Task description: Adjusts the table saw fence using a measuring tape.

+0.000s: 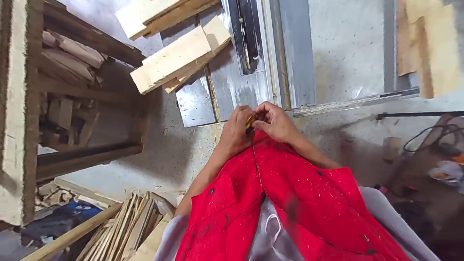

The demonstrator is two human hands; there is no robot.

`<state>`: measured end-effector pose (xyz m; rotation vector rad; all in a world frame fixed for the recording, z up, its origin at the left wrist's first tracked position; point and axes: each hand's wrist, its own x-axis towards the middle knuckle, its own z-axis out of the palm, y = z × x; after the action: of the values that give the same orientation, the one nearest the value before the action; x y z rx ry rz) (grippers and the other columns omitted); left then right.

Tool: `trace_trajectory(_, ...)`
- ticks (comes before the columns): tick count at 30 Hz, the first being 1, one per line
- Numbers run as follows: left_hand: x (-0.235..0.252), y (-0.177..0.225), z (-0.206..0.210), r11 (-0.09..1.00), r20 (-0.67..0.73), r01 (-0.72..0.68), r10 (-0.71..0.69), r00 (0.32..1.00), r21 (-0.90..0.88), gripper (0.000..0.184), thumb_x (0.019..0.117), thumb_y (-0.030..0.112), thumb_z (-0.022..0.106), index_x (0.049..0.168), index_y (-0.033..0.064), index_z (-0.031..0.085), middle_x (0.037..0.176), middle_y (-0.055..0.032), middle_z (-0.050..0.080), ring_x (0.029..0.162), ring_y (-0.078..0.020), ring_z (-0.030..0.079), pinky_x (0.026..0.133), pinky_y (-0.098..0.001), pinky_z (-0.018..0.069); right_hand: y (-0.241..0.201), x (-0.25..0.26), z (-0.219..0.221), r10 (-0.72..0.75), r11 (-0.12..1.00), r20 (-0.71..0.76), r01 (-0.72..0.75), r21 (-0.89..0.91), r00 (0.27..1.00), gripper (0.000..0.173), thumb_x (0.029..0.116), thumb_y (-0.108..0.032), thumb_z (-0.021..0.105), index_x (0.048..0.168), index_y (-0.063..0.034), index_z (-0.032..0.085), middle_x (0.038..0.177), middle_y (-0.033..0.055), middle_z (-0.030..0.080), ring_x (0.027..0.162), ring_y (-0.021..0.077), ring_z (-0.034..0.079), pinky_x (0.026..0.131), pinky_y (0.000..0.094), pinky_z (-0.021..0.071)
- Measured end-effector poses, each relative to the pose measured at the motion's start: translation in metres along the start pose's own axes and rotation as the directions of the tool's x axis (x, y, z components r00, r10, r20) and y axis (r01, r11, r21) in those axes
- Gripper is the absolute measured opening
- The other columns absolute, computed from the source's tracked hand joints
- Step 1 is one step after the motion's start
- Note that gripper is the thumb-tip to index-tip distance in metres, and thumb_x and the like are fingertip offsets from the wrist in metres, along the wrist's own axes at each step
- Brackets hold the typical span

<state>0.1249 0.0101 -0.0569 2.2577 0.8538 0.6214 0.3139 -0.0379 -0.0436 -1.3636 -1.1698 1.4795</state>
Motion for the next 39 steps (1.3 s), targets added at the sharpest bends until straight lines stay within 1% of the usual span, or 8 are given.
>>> trace_trajectory(3,0.011,-0.001,-0.013,0.976,0.108,0.068,-0.092,0.990,0.208,0.055,0.0818,0.017,0.072,0.135,0.0075,0.059,0.114,-0.0132,0.070,0.101,-0.0321,0.069,0.074,-0.0520,0.0598,0.010,0.013,-0.017,-0.144,0.990,-0.099,0.143,-0.014,0.985,0.024,0.0916,-0.006,0.070,0.112,0.0021,0.061,0.089,0.0074,0.065,0.073,0.0118,0.063,0.067,0.0303,0.0578)
trace_trajectory(5,0.015,-0.018,-0.035,0.937,0.133,0.116,-0.168,0.977,0.329,0.054,0.0952,0.040,0.065,0.139,0.0090,0.059,0.112,-0.0148,0.072,0.099,-0.0365,0.070,0.074,-0.0575,0.0582,0.012,0.020,-0.043,-0.210,0.976,-0.217,0.218,0.016,0.953,0.025,0.0932,-0.005,0.067,0.114,0.0044,0.059,0.094,0.0075,0.066,0.079,0.0119,0.065,0.072,0.0320,0.0589)
trace_trajectory(8,0.012,-0.073,-0.066,0.892,0.079,0.224,-0.275,0.958,0.393,0.044,0.1041,0.048,0.052,0.126,0.0145,0.069,0.115,-0.0163,0.072,0.110,-0.0410,0.066,0.085,-0.0626,0.0544,0.016,0.027,-0.080,-0.232,0.970,-0.371,0.242,-0.019,0.899,0.036,0.0948,-0.008,0.067,0.125,0.0036,0.052,0.101,0.0075,0.064,0.087,0.0143,0.067,0.079,0.0345,0.0607)
trace_trajectory(11,0.013,-0.120,-0.081,0.822,0.018,0.360,-0.410,0.912,0.442,0.036,0.1061,0.038,0.048,0.121,0.0154,0.071,0.124,-0.0168,0.069,0.119,-0.0431,0.062,0.089,-0.0671,0.0505,0.027,0.031,-0.079,-0.127,0.950,-0.376,0.004,-0.312,0.918,0.064,0.0944,-0.030,0.072,0.143,0.0005,0.045,0.121,0.0132,0.063,0.103,0.0197,0.067,0.083,0.0358,0.0612)
trace_trajectory(14,0.021,-0.152,-0.085,0.735,-0.065,0.463,-0.500,0.863,0.496,0.039,0.1054,0.046,0.047,0.120,0.0187,0.071,0.128,-0.0152,0.066,0.121,-0.0431,0.061,0.087,-0.0704,0.0487,0.045,0.038,-0.049,-0.033,0.824,-0.418,-0.212,-0.525,0.908,0.093,0.0842,-0.054,0.077,0.153,-0.0034,0.040,0.142,0.0219,0.053,0.126,0.0340,0.057,0.101,0.0516,0.0530)
trace_trajectory(16,0.029,-0.162,-0.082,0.703,-0.087,0.473,-0.510,0.856,0.530,0.042,0.1050,0.050,0.046,0.118,0.0192,0.071,0.129,-0.0140,0.066,0.123,-0.0430,0.060,0.086,-0.0704,0.0487,0.058,0.044,-0.035,-0.050,0.733,-0.452,-0.275,-0.622,0.891,0.091,0.0838,-0.050,0.077,0.156,-0.0085,0.038,0.148,0.0233,0.048,0.134,0.0415,0.049,0.103,0.0612,0.0481)
trace_trajectory(20,0.054,-0.167,-0.072,0.694,-0.066,0.450,-0.505,0.861,0.562,0.041,0.1064,0.045,0.044,0.115,0.0137,0.070,0.127,-0.0169,0.065,0.124,-0.0452,0.057,0.086,-0.0697,0.0482,0.064,0.048,-0.030,-0.095,0.642,-0.464,-0.303,-0.705,0.881,0.083,0.0872,-0.036,0.071,0.158,-0.0124,0.035,0.152,0.0203,0.045,0.137,0.0408,0.047,0.099,0.0622,0.0487)
trace_trajectory(39,0.134,-0.143,-0.007,0.721,-0.011,0.407,-0.485,0.875,0.560,0.036,0.1062,0.032,0.042,0.115,0.0111,0.069,0.128,-0.0133,0.066,0.123,-0.0419,0.059,0.088,-0.0676,0.0472,0.068,0.049,-0.039,-0.153,0.623,-0.479,-0.292,-0.725,0.864,0.082,0.0827,-0.031,0.072,0.156,-0.0114,0.039,0.150,0.0163,0.048,0.134,0.0367,0.050,0.097,0.0579,0.0517)
